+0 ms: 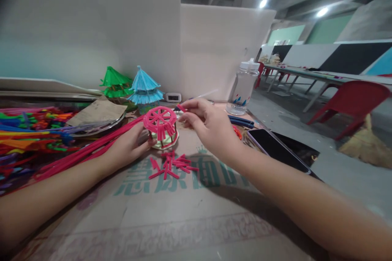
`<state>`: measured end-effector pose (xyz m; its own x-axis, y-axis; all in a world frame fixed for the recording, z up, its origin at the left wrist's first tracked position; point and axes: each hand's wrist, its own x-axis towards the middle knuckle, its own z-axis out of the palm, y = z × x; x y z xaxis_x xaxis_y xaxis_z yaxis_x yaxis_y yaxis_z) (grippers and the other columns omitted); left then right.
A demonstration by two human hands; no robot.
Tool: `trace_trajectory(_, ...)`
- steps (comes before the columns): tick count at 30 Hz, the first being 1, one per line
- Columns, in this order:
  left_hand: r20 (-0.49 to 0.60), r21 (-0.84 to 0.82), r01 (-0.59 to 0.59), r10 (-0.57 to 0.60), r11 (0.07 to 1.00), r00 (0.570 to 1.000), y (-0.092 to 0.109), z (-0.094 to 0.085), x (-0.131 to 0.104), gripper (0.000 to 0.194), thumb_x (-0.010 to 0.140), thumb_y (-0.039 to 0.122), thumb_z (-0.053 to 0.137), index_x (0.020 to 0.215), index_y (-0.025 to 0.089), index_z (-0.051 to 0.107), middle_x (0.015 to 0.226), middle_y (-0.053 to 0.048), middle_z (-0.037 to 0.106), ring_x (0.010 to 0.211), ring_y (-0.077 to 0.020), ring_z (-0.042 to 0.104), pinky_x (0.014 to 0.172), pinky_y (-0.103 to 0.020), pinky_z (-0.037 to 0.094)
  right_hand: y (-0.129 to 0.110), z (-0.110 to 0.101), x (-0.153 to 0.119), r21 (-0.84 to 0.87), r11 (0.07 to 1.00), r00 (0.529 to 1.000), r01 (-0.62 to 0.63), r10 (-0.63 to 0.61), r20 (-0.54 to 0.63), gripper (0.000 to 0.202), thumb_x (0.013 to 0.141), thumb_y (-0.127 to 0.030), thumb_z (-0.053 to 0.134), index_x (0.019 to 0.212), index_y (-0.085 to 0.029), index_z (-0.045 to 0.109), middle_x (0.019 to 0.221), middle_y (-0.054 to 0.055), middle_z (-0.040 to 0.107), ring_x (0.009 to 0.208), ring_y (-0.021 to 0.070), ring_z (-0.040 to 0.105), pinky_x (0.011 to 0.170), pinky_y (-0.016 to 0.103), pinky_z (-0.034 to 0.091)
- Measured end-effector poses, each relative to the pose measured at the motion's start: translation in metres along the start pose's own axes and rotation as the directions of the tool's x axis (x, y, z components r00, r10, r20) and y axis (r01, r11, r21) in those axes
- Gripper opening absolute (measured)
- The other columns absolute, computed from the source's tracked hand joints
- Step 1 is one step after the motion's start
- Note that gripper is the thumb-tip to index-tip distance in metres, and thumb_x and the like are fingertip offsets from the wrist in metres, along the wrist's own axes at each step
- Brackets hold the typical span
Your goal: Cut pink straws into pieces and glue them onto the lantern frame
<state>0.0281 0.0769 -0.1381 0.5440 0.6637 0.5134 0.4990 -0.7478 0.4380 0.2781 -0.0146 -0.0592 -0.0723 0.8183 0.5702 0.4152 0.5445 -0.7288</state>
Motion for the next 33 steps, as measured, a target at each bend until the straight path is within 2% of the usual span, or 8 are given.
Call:
trace_trajectory(2, 0.004, 0.013, 0.006, -0.006, 1.0, 1.0, 0.0, 0.0, 0.0, 0.037, 0.09, 0.035, 0.059, 0.124, 0.019, 0.056, 0.124, -0.013, 0.066, 0.117, -0.0315, 0.063, 0.101, -0.045, 0.05, 0.0, 0.006, -0.004, 0.073, 0.997, 1.0, -0.028, 0.028, -0.004, 0.016, 0.092, -0.037, 0.062, 0.094, -0.021, 0.061, 0.079, 0.003, 0.073, 0.071, 0.0158, 0.07, 0.068, 0.031, 0.056)
trace_trajectory(4, 0.011, 0.022, 0.007, -0.008, 1.0, 1.0, 0.0, -0.001, 0.0, 0.038, 0.09, 0.035, 0.059, 0.125, 0.019, 0.056, 0.126, -0.013, 0.066, 0.119, -0.0317, 0.062, 0.101, -0.045, 0.05, 0.003, 0.011, -0.011, 0.06, 0.997, 0.999, -0.039, 0.038, 0.016, 0.021, 0.092, -0.041, 0.063, 0.085, -0.021, 0.06, 0.073, 0.002, 0.072, 0.066, 0.015, 0.068, 0.065, 0.029, 0.056)
trace_trajectory(10, -0.024, 0.086, -0.053, 0.056, 0.995, 0.998, 0.003, -0.002, -0.001, 0.04, 0.09, 0.035, 0.059, 0.126, 0.018, 0.055, 0.127, -0.013, 0.065, 0.117, -0.0314, 0.063, 0.098, -0.044, 0.05, 0.014, 0.02, -0.022, -0.258, 0.965, 0.994, 0.047, -0.018, 0.112, 0.028, 0.096, -0.034, 0.053, 0.072, -0.02, 0.057, 0.06, -0.001, 0.062, 0.052, 0.0104, 0.052, 0.052, 0.024, 0.038)
trace_trajectory(14, -0.023, 0.114, -0.061, 0.064, 0.992, 0.998, 0.006, -0.002, -0.001, 0.039, 0.092, 0.038, 0.058, 0.125, 0.017, 0.056, 0.124, -0.013, 0.066, 0.113, -0.0305, 0.064, 0.096, -0.043, 0.051, 0.015, 0.024, -0.024, -0.373, 0.92, 0.985, 0.117, -0.058, 0.164, 0.025, 0.095, -0.032, 0.049, 0.075, -0.02, 0.058, 0.059, -0.002, 0.058, 0.051, 0.0099, 0.047, 0.053, 0.025, 0.032)
trace_trajectory(17, -0.032, 0.124, -0.067, 0.071, 0.99, 0.997, 0.006, -0.002, -0.002, 0.037, 0.092, 0.038, 0.059, 0.123, 0.018, 0.056, 0.122, -0.012, 0.067, 0.112, -0.0299, 0.064, 0.096, -0.042, 0.05, 0.015, 0.025, -0.024, -0.413, 0.902, 0.987, 0.124, -0.069, 0.147, 0.022, 0.093, -0.031, 0.05, 0.075, -0.02, 0.057, 0.057, -0.004, 0.053, 0.05, 0.0095, 0.043, 0.053, 0.025, 0.029)
trace_trajectory(25, -0.037, 0.148, -0.108, 0.115, 0.983, 0.993, 0.002, -0.001, -0.003, 0.035, 0.093, 0.039, 0.059, 0.122, 0.02, 0.056, 0.12, -0.01, 0.067, 0.109, -0.0283, 0.064, 0.093, -0.039, 0.051, 0.018, 0.028, -0.024, -0.377, 0.918, 0.984, 0.125, -0.067, 0.163, 0.022, 0.089, -0.029, 0.053, 0.068, -0.021, 0.05, 0.056, -0.005, 0.05, 0.05, 0.0089, 0.039, 0.054, 0.025, 0.029)
trace_trajectory(33, -0.029, 0.144, -0.115, 0.121, 0.983, 0.992, 0.004, -0.001, -0.002, 0.034, 0.092, 0.036, 0.059, 0.122, 0.019, 0.056, 0.121, -0.011, 0.067, 0.111, -0.0295, 0.064, 0.094, -0.041, 0.052, 0.017, 0.032, -0.019, -0.418, 0.9, 0.986, 0.122, -0.061, 0.156, 0.025, 0.089, -0.027, 0.051, 0.065, -0.021, 0.044, 0.054, -0.005, 0.042, 0.05, 0.0089, 0.035, 0.054, 0.026, 0.024)
